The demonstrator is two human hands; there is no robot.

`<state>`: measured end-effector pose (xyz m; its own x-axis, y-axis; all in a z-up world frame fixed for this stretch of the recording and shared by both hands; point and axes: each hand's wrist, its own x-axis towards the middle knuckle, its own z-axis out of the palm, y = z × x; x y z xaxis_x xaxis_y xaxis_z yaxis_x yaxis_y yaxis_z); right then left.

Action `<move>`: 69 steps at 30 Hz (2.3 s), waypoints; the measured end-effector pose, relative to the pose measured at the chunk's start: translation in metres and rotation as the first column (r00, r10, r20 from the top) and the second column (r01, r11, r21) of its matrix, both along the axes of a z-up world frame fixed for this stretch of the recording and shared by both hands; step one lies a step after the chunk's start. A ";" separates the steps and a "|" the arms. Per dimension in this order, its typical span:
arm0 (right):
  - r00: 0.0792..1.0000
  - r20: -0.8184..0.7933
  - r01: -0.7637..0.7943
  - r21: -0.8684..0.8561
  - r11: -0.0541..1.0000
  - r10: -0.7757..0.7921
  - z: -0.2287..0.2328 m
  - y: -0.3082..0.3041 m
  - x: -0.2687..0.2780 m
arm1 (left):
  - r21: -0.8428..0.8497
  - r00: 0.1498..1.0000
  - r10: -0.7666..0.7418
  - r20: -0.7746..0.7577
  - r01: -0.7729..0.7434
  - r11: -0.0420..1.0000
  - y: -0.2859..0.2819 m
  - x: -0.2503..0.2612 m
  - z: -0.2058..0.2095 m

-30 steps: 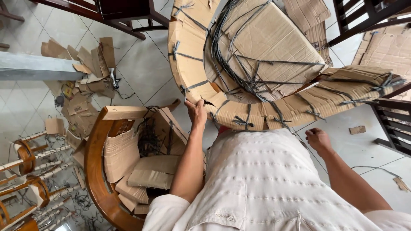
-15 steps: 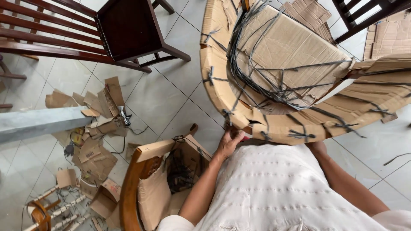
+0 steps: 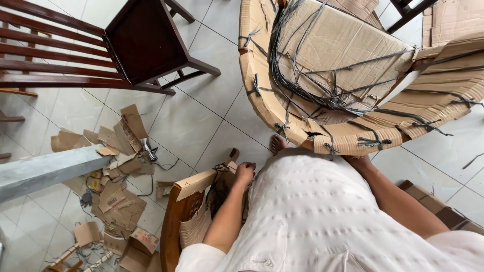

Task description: Securing protective cardboard padding to a wooden chair frame using plastic straps by wrapping and tucking them.

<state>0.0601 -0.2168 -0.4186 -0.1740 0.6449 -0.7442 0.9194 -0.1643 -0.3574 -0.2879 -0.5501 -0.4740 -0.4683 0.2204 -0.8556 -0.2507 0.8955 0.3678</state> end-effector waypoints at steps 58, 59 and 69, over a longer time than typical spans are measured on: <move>0.960 -0.142 -0.230 0.099 0.968 0.243 0.116 0.096 -0.290 | 0.018 0.575 -0.256 -0.777 0.427 0.904 0.454 -0.276 0.099; 0.967 -0.142 -0.197 0.096 0.976 0.209 0.080 0.103 -0.292 | 0.036 0.568 -0.240 -0.787 0.431 0.902 0.456 -0.275 0.102; 0.881 -0.466 0.043 -0.102 0.994 -0.086 -0.122 0.104 -0.375 | -0.045 0.478 -0.260 -0.839 0.416 0.908 0.456 -0.269 0.097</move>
